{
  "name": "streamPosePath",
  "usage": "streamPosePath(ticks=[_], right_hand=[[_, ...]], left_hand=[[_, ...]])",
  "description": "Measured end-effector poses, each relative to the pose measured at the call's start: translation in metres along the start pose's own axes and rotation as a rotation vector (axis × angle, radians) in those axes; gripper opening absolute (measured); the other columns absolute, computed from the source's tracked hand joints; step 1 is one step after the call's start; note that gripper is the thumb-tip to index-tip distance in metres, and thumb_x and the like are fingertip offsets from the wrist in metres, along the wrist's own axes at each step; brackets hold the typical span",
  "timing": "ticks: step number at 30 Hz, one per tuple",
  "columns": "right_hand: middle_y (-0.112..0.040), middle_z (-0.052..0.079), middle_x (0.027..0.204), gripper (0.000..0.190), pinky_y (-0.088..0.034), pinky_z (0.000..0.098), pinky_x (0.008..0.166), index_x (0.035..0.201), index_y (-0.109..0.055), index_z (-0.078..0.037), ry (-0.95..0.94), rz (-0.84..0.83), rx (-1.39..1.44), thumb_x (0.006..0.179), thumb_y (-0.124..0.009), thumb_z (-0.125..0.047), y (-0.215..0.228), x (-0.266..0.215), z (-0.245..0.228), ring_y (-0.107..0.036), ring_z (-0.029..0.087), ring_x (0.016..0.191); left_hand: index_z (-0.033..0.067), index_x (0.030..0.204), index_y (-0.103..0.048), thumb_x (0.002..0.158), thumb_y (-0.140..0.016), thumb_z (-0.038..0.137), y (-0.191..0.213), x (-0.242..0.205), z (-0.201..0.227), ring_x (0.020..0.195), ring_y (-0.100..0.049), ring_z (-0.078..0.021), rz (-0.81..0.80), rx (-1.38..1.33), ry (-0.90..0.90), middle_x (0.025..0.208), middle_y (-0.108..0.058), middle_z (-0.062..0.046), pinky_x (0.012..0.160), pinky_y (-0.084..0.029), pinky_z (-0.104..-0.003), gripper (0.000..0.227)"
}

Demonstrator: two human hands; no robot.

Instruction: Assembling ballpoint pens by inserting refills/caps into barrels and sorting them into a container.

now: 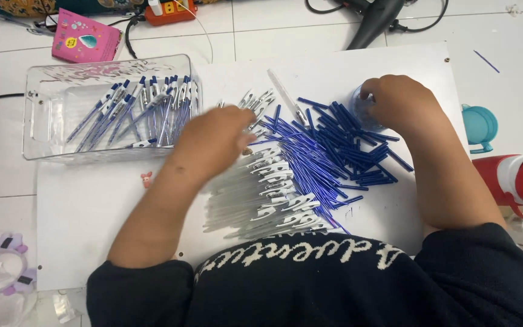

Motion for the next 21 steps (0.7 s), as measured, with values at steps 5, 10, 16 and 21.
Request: streamPosePath(ticks=[5,10,16,21], right_hand=[[-0.080,0.020,0.102,0.038,-0.064,0.0466,0.077,0.125,-0.077,-0.009,0.029,0.004,-0.049,0.087,-0.071,-0.002,-0.003,0.008,0.003,-0.079,0.035,0.092],[-0.079,0.021,0.100,0.037,-0.065,0.0466,0.076,0.124,-0.077,-0.005,0.057,0.010,-0.008,0.087,-0.072,-0.003,-0.009,0.017,0.010,-0.078,0.035,0.091],[-0.080,0.022,0.100,0.029,-0.063,0.0476,0.082,0.118,-0.079,-0.004,0.048,-0.040,0.034,0.090,-0.070,-0.003,-0.002,0.007,0.002,-0.078,0.037,0.093],[-0.080,0.024,0.101,0.027,-0.062,0.0473,0.085,0.118,-0.079,-0.002,0.036,-0.022,0.043,0.094,-0.068,-0.003,0.013,-0.006,-0.007,-0.078,0.037,0.094]], left_hand=[[0.0030,0.116,-0.072,0.095,-0.064,0.012,-0.053,0.025,-0.015,0.090,-0.072,-0.0340,-0.013,0.176,-0.097,0.098,-0.070,-0.017,0.075,-0.059,-0.047,0.024],[0.0002,0.118,-0.069,0.096,-0.062,0.008,-0.060,0.032,-0.015,0.088,-0.071,-0.0368,-0.016,0.165,-0.136,0.097,-0.068,-0.019,0.073,-0.058,-0.050,0.024],[0.0031,0.109,-0.072,0.094,-0.064,0.010,-0.083,0.041,-0.028,0.085,-0.069,-0.0301,-0.038,0.235,-0.109,0.091,-0.068,-0.014,0.070,-0.058,-0.043,0.018],[0.0023,0.107,-0.074,0.095,-0.060,0.007,-0.061,0.033,-0.016,0.083,-0.070,-0.0297,0.008,0.194,-0.120,0.090,-0.069,-0.015,0.067,-0.058,-0.042,0.019]])
Point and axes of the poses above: each hand's wrist, its own x-axis towards the middle knuckle, its own y-axis out of the back of the hand, z = x × y, the point moved 8 cm from there along x, towards the middle knuckle
